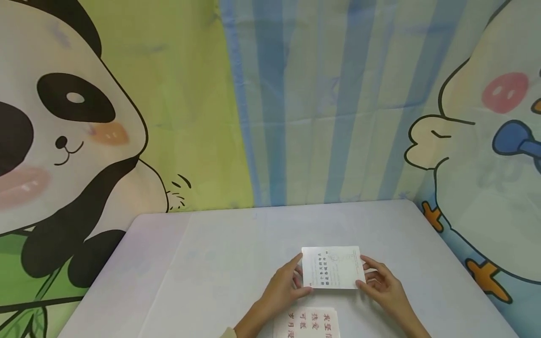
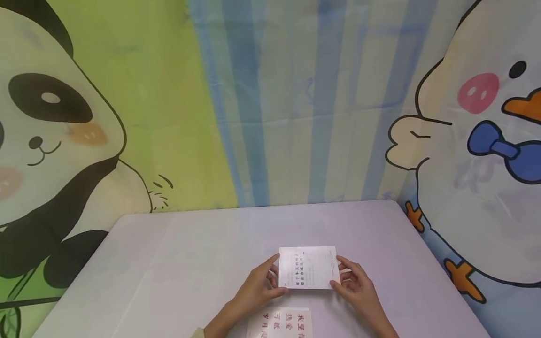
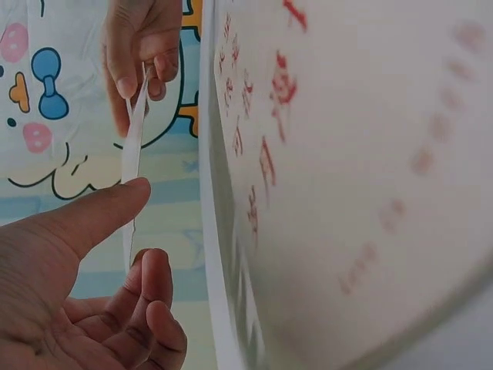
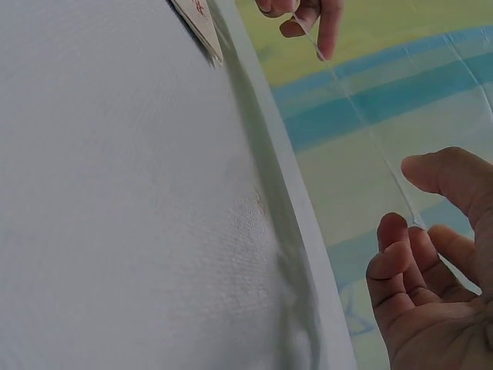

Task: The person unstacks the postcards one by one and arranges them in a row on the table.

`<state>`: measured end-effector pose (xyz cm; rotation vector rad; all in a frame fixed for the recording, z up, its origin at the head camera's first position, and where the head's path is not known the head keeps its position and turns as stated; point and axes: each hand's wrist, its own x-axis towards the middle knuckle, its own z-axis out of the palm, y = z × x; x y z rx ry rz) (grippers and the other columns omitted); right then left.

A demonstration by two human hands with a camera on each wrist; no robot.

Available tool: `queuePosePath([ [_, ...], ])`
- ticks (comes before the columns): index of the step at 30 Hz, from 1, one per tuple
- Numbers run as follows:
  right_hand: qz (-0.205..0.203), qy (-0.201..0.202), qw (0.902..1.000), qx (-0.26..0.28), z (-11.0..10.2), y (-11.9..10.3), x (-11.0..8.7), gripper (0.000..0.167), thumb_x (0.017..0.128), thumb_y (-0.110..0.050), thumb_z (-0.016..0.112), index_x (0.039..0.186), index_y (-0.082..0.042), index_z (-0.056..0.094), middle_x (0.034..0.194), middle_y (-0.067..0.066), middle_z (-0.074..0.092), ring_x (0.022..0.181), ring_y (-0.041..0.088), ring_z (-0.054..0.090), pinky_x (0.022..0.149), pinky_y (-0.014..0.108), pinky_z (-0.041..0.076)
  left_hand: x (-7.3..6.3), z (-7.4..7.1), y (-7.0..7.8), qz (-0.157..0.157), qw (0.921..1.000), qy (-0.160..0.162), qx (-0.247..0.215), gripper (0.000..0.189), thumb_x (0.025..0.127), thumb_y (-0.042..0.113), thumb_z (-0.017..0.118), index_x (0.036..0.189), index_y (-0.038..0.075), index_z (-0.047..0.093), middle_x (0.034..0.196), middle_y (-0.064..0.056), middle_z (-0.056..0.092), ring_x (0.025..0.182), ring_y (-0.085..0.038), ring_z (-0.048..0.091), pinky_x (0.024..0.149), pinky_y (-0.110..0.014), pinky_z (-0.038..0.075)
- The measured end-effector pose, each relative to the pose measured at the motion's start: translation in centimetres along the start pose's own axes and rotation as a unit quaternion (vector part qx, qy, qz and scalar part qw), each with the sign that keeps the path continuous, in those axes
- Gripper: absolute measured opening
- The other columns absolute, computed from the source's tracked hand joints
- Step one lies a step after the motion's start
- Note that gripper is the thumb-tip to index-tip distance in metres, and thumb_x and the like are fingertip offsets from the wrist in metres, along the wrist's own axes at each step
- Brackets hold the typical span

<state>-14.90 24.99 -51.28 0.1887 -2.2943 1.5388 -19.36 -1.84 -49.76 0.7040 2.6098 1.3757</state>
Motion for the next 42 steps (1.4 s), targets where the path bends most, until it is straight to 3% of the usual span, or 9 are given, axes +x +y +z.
queuePosePath([
  [6,0.009,-0.005,0.9994,-0.032,-0.3,0.4,0.0,0.068,0.074,0.005,0.08,0.136,0.003,0.051,0.108,0.008,0.053,0.081,0.004,0.054,0.062,0.02,0.051,0.6,0.6,0.4,-0.01,0.9999,0.004,-0.007,0.078,0.078,0.018,0.083,0.142,-0.004,0.043,0.102,0.003,0.06,0.075,0.001,0.054,0.068,-0.017,0.045],
  [14,-0.046,-0.011,0.9973,-0.057,-1.6,0.7,0.5,0.075,0.071,0.009,0.08,0.138,0.005,0.048,0.111,0.004,0.049,0.086,0.003,0.048,0.059,0.019,0.047,1.6,0.6,1.3,0.001,0.9998,-0.013,-0.018,0.076,0.08,0.012,0.08,0.144,-0.005,0.041,0.105,-0.001,0.062,0.078,0.001,0.055,0.069,-0.018,0.048],
  [23,0.024,-0.017,0.9935,-0.11,-2.5,0.6,1.0,0.071,0.075,-0.002,0.081,0.138,0.004,0.048,0.106,0.011,0.049,0.08,0.002,0.047,0.062,0.019,0.049,2.7,1.0,1.8,0.038,0.9987,-0.034,0.004,0.074,0.082,0.009,0.078,0.143,-0.008,0.04,0.108,-0.004,0.064,0.078,0.004,0.058,0.08,-0.021,0.05],
  [32,0.034,-0.006,0.9906,-0.133,-3.3,1.2,1.1,0.065,0.078,-0.005,0.08,0.135,0.005,0.052,0.111,0.016,0.053,0.082,0.0,0.047,0.064,0.018,0.05,3.7,1.6,2.6,0.034,0.9981,-0.028,0.043,0.073,0.081,0.014,0.08,0.141,-0.005,0.044,0.104,-0.001,0.066,0.073,0.006,0.055,0.072,-0.016,0.046],
  [42,0.07,0.009,0.986,-0.151,-4.3,1.7,1.1,0.064,0.079,-0.009,0.08,0.135,0.004,0.052,0.12,0.021,0.053,0.086,-0.008,0.044,0.066,0.017,0.05,5.0,2.7,3.0,0.016,0.9991,-0.039,-0.009,0.073,0.079,0.009,0.081,0.141,-0.004,0.044,0.103,-0.002,0.064,0.074,0.003,0.057,0.067,-0.015,0.047],
])
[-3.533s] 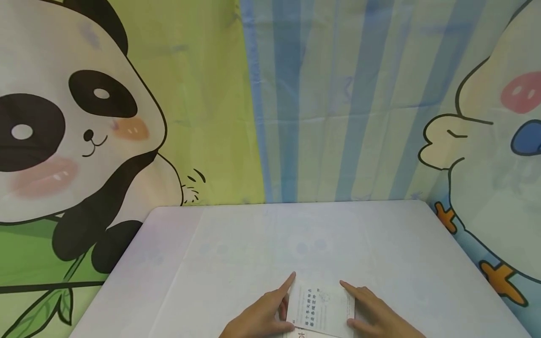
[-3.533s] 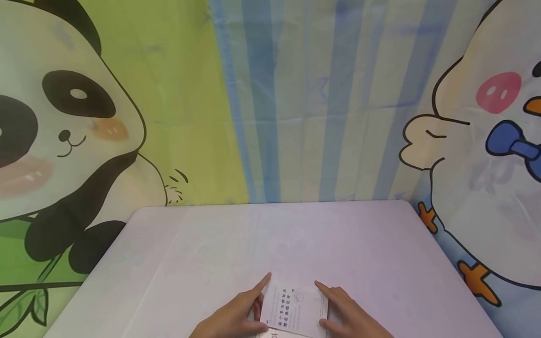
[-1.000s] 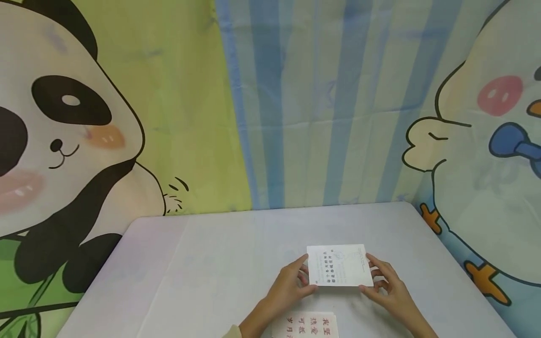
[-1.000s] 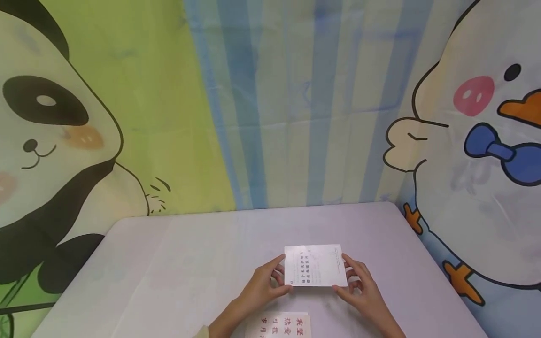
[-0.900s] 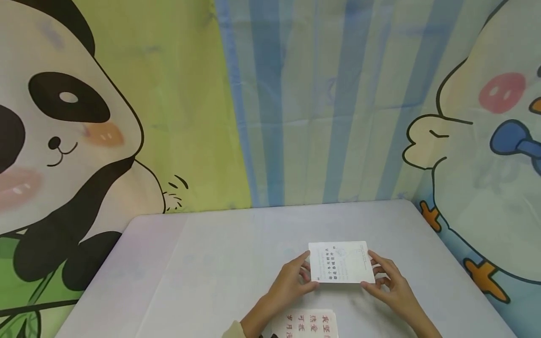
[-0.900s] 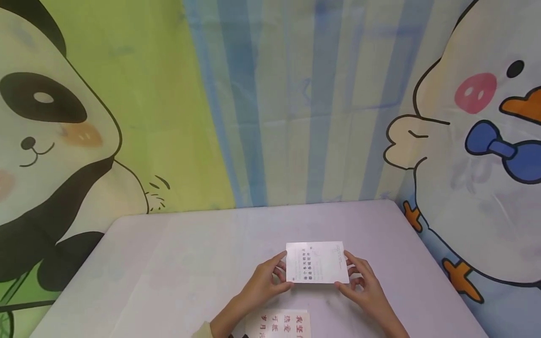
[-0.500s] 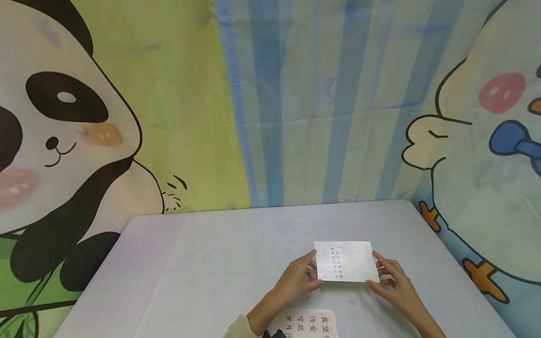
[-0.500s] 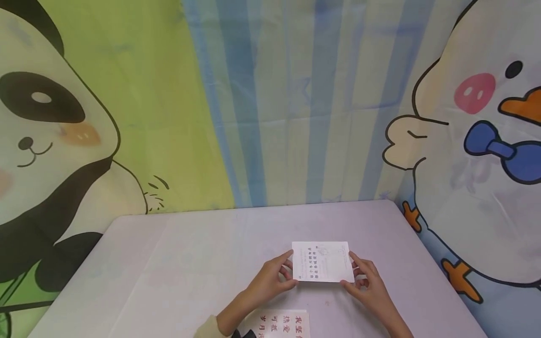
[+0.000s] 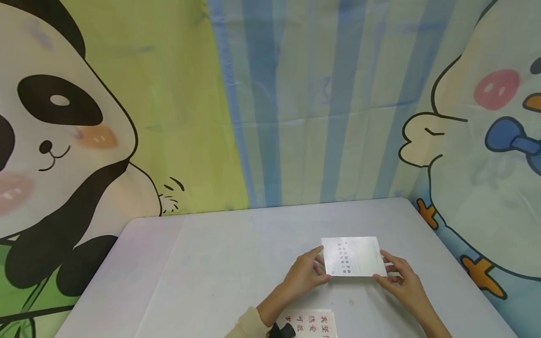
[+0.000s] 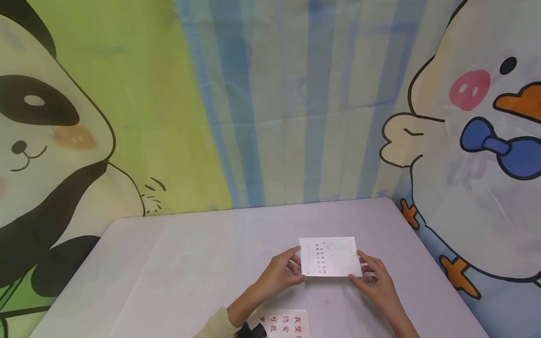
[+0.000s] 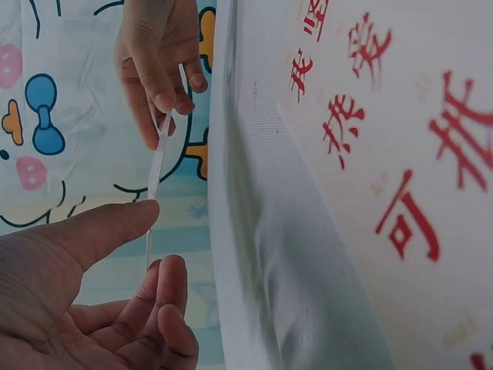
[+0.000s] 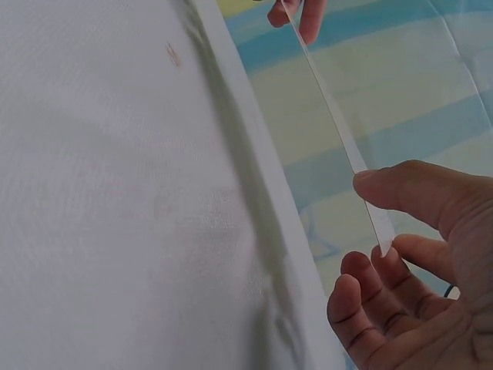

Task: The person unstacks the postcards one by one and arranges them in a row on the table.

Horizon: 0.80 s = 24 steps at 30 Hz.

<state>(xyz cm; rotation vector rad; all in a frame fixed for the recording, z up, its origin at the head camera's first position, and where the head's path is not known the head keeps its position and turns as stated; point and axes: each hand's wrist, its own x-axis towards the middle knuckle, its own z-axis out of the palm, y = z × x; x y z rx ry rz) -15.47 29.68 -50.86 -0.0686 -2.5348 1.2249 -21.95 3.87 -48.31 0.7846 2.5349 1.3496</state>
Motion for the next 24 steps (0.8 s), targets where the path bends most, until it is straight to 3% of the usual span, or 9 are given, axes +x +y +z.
queuePosePath([
  [15,0.057,-0.011,0.9982,-0.016,-1.3,1.8,0.1,0.069,0.081,-0.016,0.08,0.138,0.005,0.048,0.12,0.023,0.049,0.084,-0.011,0.041,0.068,0.014,0.049,2.1,2.0,0.5,-0.016,0.9996,-0.018,-0.011,0.071,0.077,0.009,0.083,0.137,-0.006,0.048,0.101,0.002,0.058,0.079,-0.001,0.055,0.07,-0.016,0.046],
  [24,0.091,-0.012,0.9945,-0.05,-1.9,2.2,0.6,0.057,0.087,-0.015,0.073,0.134,0.01,0.05,0.118,0.024,0.047,0.087,0.008,0.045,0.066,0.014,0.046,3.0,3.2,0.4,-0.018,0.9994,-0.031,0.006,0.067,0.077,0.009,0.082,0.135,-0.004,0.051,0.096,0.004,0.056,0.074,0.002,0.051,0.066,-0.014,0.043],
])
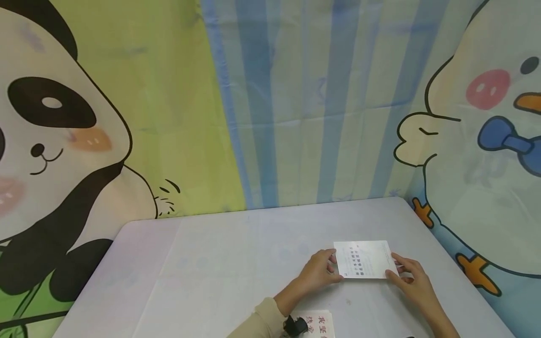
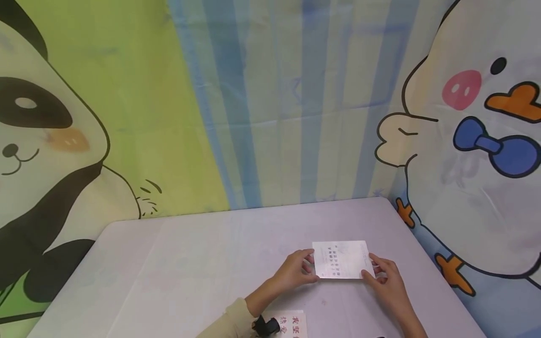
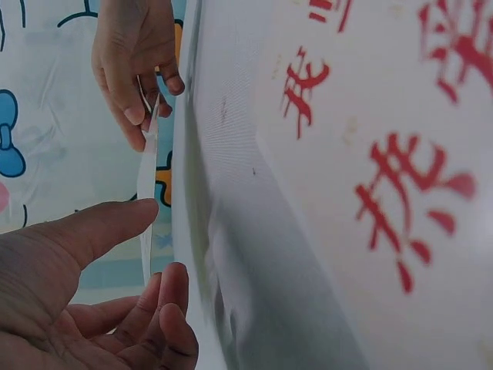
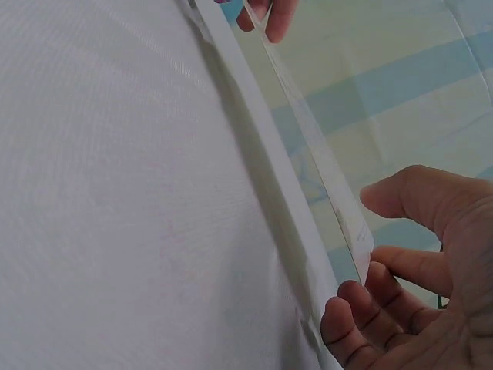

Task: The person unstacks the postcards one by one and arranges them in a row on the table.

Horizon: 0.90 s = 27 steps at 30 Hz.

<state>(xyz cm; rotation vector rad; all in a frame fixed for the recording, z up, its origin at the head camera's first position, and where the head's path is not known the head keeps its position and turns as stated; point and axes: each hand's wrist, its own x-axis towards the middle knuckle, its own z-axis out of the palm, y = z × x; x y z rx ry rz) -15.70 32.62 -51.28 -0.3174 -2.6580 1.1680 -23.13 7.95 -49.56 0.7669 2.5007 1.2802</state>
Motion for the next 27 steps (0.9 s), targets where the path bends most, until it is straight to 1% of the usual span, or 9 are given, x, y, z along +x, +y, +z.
queuePosePath([
  [4,0.024,-0.003,0.9997,-0.006,-0.1,0.3,0.1,0.054,0.09,-0.016,0.069,0.134,0.009,0.05,0.12,0.025,0.047,0.092,0.02,0.048,0.067,0.014,0.045,0.3,0.6,-0.1,-0.015,0.9997,-0.009,0.019,0.066,0.077,0.011,0.083,0.134,-0.003,0.052,0.092,0.008,0.053,0.072,0.003,0.047,0.064,-0.015,0.04],
  [6,0.036,-0.008,0.9993,-0.006,-0.1,0.5,0.2,0.054,0.091,-0.016,0.067,0.135,0.01,0.049,0.12,0.026,0.047,0.094,0.024,0.048,0.067,0.015,0.043,0.4,0.9,-0.2,-0.014,0.9992,-0.013,0.036,0.059,0.077,0.013,0.083,0.127,-0.001,0.056,0.089,0.008,0.051,0.071,0.002,0.045,0.064,-0.015,0.039],
  [8,0.047,-0.009,0.9988,-0.013,-0.2,0.8,0.3,0.053,0.092,-0.016,0.065,0.135,0.009,0.049,0.12,0.027,0.048,0.095,0.027,0.049,0.068,0.016,0.043,0.7,1.3,-0.3,-0.007,0.9985,-0.018,0.051,0.053,0.076,0.014,0.083,0.121,0.0,0.058,0.086,0.007,0.049,0.072,0.001,0.043,0.064,-0.016,0.038],
  [11,0.072,-0.017,0.997,-0.024,-0.4,1.2,0.4,0.052,0.093,-0.016,0.062,0.136,0.01,0.048,0.12,0.027,0.049,0.096,0.027,0.049,0.068,0.018,0.041,1.1,1.8,-0.4,0.012,0.9967,-0.024,0.076,0.045,0.076,0.017,0.083,0.112,0.003,0.059,0.084,0.005,0.048,0.074,0.0,0.041,0.067,-0.015,0.037],
  [15,0.096,-0.015,0.9948,-0.029,-0.5,1.6,0.5,0.052,0.093,-0.016,0.06,0.136,0.011,0.047,0.119,0.027,0.05,0.095,0.027,0.048,0.068,0.021,0.04,1.5,2.4,-0.2,0.031,0.9944,-0.026,0.098,0.043,0.075,0.019,0.083,0.108,0.004,0.059,0.084,0.006,0.046,0.076,0.0,0.039,0.068,-0.013,0.035],
  [17,0.101,-0.009,0.9945,-0.026,-0.6,1.7,0.6,0.052,0.093,-0.016,0.06,0.136,0.011,0.048,0.118,0.027,0.05,0.095,0.027,0.047,0.068,0.021,0.04,1.5,2.6,0.0,0.031,0.9938,-0.03,0.102,0.04,0.075,0.019,0.083,0.104,0.006,0.058,0.084,0.006,0.045,0.076,-0.001,0.038,0.068,-0.013,0.035],
  [21,0.108,0.001,0.9939,-0.02,-0.7,1.8,0.6,0.05,0.094,-0.016,0.059,0.135,0.012,0.049,0.117,0.027,0.052,0.094,0.026,0.046,0.066,0.02,0.039,1.4,2.8,0.3,0.011,0.993,-0.042,0.11,0.047,0.075,0.021,0.083,0.113,0.005,0.059,0.088,0.007,0.044,0.077,-0.001,0.039,0.069,-0.014,0.036],
  [24,0.117,0.006,0.9929,-0.018,-0.6,1.9,0.5,0.049,0.093,-0.014,0.058,0.134,0.011,0.05,0.118,0.027,0.053,0.093,0.026,0.045,0.065,0.02,0.039,1.3,2.8,0.4,-0.006,0.9924,-0.049,0.112,0.06,0.076,0.023,0.082,0.126,0.003,0.057,0.09,0.008,0.043,0.077,-0.001,0.039,0.069,-0.014,0.037],
  [27,0.12,0.01,0.9926,-0.019,-0.5,2.0,0.5,0.047,0.093,-0.013,0.058,0.133,0.012,0.051,0.118,0.027,0.053,0.093,0.026,0.044,0.065,0.02,0.038,1.3,2.7,0.4,-0.009,0.9924,-0.053,0.111,0.061,0.077,0.023,0.082,0.128,0.003,0.056,0.091,0.008,0.042,0.076,0.0,0.038,0.067,-0.014,0.037],
])
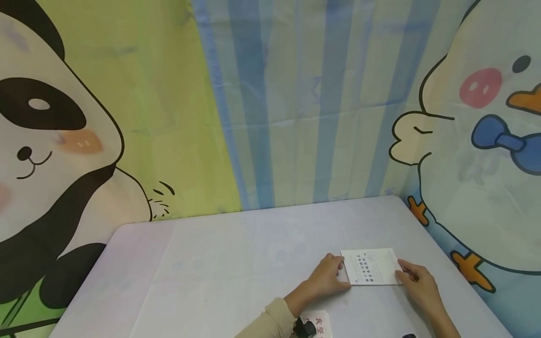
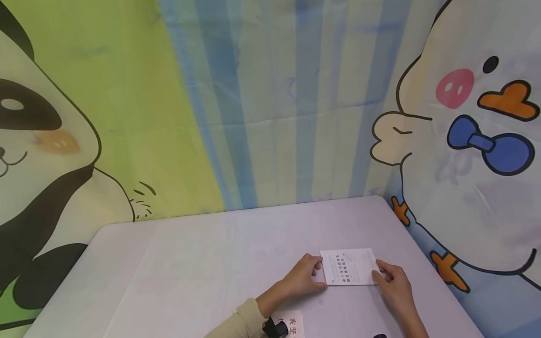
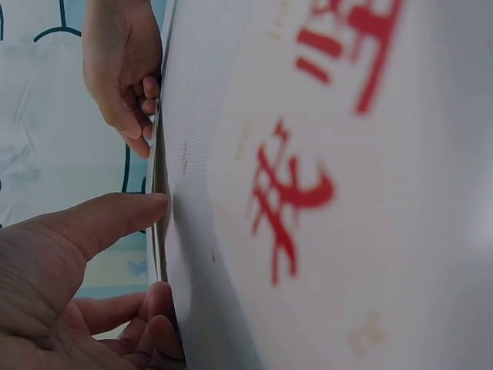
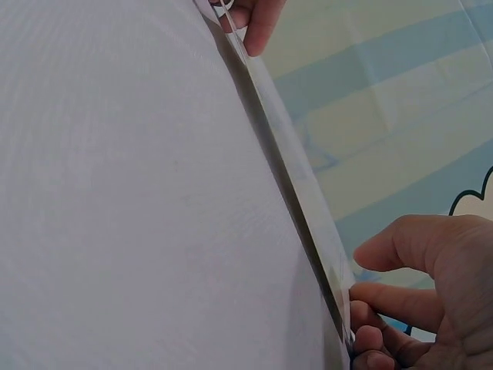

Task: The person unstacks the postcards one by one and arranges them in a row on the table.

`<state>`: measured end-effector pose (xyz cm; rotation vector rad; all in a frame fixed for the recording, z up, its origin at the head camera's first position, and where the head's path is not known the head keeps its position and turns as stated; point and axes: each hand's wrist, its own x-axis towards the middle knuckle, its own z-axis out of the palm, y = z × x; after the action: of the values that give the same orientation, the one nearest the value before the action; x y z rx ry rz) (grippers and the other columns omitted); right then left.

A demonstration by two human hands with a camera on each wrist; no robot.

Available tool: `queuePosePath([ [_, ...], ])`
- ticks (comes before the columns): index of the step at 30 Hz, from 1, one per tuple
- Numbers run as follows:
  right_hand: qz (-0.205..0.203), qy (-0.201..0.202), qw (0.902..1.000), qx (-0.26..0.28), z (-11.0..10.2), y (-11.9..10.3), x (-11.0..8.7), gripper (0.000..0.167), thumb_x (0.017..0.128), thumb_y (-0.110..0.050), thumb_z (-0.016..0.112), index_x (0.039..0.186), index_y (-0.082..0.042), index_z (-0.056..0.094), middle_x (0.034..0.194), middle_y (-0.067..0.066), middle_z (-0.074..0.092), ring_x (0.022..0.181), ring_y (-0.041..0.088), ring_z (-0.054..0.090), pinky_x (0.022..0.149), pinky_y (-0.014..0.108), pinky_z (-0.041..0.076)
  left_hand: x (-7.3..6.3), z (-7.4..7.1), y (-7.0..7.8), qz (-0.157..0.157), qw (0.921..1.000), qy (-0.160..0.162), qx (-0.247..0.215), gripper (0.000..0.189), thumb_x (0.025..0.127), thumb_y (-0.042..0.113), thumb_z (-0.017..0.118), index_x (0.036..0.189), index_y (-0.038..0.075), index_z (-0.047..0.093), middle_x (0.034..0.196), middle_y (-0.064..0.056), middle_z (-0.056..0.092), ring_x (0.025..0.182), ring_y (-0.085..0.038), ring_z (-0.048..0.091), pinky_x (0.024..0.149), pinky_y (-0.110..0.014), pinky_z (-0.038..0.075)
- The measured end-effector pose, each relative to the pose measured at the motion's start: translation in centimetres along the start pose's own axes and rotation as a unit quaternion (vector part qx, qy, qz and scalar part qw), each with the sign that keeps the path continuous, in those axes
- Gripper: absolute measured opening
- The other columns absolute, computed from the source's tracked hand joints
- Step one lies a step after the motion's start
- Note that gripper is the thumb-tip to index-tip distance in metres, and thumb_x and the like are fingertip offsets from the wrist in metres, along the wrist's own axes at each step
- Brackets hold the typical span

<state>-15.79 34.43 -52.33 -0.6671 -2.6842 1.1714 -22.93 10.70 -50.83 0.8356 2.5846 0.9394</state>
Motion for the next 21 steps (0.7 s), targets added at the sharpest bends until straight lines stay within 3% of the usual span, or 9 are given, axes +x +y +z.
queuePosePath([
  [11,-0.002,-0.004,1.0,-0.004,0.17,-0.04,0.07,0.05,0.093,-0.013,0.06,0.135,0.012,0.048,0.121,0.027,0.05,0.092,0.026,0.043,0.065,0.021,0.037,-0.16,-0.09,-0.01,-0.007,0.9996,-0.006,0.026,0.067,0.078,0.028,0.082,0.135,0.005,0.054,0.093,0.007,0.044,0.076,-0.001,0.04,0.068,-0.014,0.039],
  [21,0.009,0.011,0.9999,0.003,0.34,0.02,0.06,0.049,0.093,-0.011,0.059,0.134,0.012,0.048,0.121,0.027,0.05,0.093,0.026,0.043,0.065,0.019,0.037,-0.52,-0.36,-0.08,-0.013,0.9996,-0.022,0.012,0.072,0.078,0.029,0.082,0.138,0.007,0.049,0.095,0.009,0.044,0.079,0.0,0.04,0.071,-0.014,0.041],
])
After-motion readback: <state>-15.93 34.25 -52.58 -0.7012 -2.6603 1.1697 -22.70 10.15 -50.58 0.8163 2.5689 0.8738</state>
